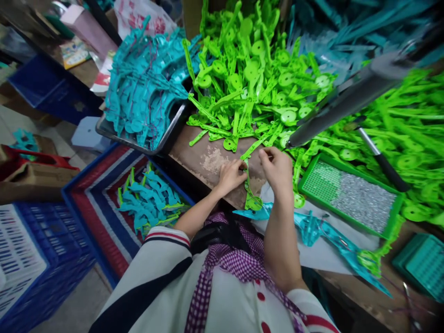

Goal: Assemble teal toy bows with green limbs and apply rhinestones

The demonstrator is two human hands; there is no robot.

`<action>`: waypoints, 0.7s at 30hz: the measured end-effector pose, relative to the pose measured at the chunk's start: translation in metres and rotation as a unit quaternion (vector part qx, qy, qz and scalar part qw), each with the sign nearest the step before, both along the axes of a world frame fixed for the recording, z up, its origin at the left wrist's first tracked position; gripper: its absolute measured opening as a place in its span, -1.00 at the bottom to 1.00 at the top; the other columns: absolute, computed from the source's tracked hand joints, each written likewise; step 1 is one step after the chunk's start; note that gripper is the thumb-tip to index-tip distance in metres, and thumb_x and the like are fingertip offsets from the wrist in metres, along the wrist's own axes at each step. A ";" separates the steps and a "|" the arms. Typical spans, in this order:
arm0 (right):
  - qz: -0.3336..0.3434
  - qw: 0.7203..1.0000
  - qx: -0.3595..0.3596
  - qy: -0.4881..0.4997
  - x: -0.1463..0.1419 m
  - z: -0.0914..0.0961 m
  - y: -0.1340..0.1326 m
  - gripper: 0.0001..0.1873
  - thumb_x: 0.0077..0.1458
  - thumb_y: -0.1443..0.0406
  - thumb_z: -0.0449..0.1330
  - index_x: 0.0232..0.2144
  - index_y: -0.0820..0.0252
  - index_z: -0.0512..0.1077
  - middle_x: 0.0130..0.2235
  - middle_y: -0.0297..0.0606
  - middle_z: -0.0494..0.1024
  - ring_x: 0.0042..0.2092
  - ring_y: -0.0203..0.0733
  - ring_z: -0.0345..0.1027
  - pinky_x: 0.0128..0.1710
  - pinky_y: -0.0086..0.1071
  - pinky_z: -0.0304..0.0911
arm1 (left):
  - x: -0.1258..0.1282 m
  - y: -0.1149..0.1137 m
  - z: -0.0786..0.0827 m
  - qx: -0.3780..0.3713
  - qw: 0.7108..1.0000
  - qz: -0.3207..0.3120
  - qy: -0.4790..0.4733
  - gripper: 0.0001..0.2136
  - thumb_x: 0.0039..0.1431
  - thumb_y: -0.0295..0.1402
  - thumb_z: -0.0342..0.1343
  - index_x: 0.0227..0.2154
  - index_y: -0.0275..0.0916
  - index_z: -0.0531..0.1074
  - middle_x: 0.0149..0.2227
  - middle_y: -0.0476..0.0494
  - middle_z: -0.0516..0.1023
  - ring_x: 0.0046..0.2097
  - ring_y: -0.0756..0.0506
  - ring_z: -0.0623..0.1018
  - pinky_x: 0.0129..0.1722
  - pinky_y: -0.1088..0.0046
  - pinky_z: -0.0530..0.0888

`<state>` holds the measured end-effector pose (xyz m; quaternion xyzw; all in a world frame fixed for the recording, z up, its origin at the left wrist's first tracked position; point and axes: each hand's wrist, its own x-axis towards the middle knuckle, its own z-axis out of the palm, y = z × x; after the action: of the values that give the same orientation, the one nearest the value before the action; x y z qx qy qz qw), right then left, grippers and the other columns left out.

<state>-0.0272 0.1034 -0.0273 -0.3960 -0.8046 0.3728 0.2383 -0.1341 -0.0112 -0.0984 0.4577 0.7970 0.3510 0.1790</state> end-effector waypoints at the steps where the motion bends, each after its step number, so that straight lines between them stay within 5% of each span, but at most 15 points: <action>1: 0.003 1.000 -0.013 0.022 0.002 0.002 0.003 -0.66 0.25 0.08 0.10 -0.22 0.18 0.57 -0.29 -0.15 0.66 -0.27 -0.06 0.52 -0.22 -0.24 0.34 | -0.002 -0.003 -0.001 0.005 1.000 -0.010 -0.005 -0.85 0.14 -0.46 0.22 -0.21 -0.16 0.52 -0.20 -0.06 0.59 -0.08 -0.15 0.56 -0.01 0.27 0.42; 7: -0.019 0.996 -0.084 0.039 0.066 -0.005 -0.008 -0.59 0.20 -0.02 0.16 -0.26 0.18 0.57 -0.35 -0.19 0.65 -0.34 -0.10 0.50 -0.31 -0.25 0.36 | -0.033 0.002 0.008 0.116 0.992 -0.029 -0.042 -0.84 0.21 -0.41 0.20 -0.14 -0.22 0.52 -0.13 -0.11 0.54 -0.30 -0.01 0.54 -0.19 0.42 0.51; 10: -0.012 0.992 -0.104 0.066 0.080 -0.012 -0.024 -0.61 0.23 0.00 0.15 -0.25 0.17 0.58 -0.35 -0.19 0.65 -0.37 -0.12 0.51 -0.34 -0.27 0.39 | -0.050 0.056 0.025 0.151 0.986 -0.044 0.051 -0.85 0.33 -0.42 0.09 -0.12 -0.20 0.53 -0.14 -0.16 0.58 -0.11 -0.10 0.57 -0.03 0.35 0.49; 15: 0.046 0.998 -0.013 0.047 0.088 -0.018 -0.048 -0.68 0.30 0.08 0.12 -0.25 0.14 0.58 -0.26 -0.17 0.68 -0.27 -0.08 0.57 -0.24 -0.23 0.45 | -0.067 0.163 0.045 -0.012 0.979 -0.086 0.183 -0.73 0.23 -0.65 -0.03 -0.23 -0.30 0.57 -0.22 -0.29 0.61 -0.08 -0.22 0.60 -0.06 0.28 0.47; 18: 0.062 0.997 0.024 0.030 0.119 -0.004 -0.041 -0.72 0.32 0.13 0.13 -0.26 0.10 0.58 -0.27 -0.20 0.69 -0.26 -0.08 0.58 -0.27 -0.24 0.46 | -0.069 0.181 0.053 0.009 0.972 -0.114 0.207 -0.76 0.27 -0.56 0.01 -0.20 -0.26 0.58 -0.18 -0.28 0.61 -0.08 -0.22 0.60 -0.06 0.29 0.48; 21: 0.010 0.994 0.097 0.041 0.139 0.032 0.009 -0.76 0.30 0.13 0.18 -0.21 0.09 0.59 -0.24 -0.18 0.68 -0.25 -0.10 0.56 -0.23 -0.22 0.45 | -0.070 0.170 0.055 0.073 0.972 -0.124 0.184 -0.80 0.30 -0.45 0.07 -0.13 -0.24 0.57 -0.09 -0.27 0.59 -0.03 -0.23 0.59 0.00 0.26 0.47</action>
<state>0.1117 0.1122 0.0042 -0.3468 -0.8306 0.3114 0.3048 -0.2042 0.1591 -0.0431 0.6218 0.7254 0.2927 0.0378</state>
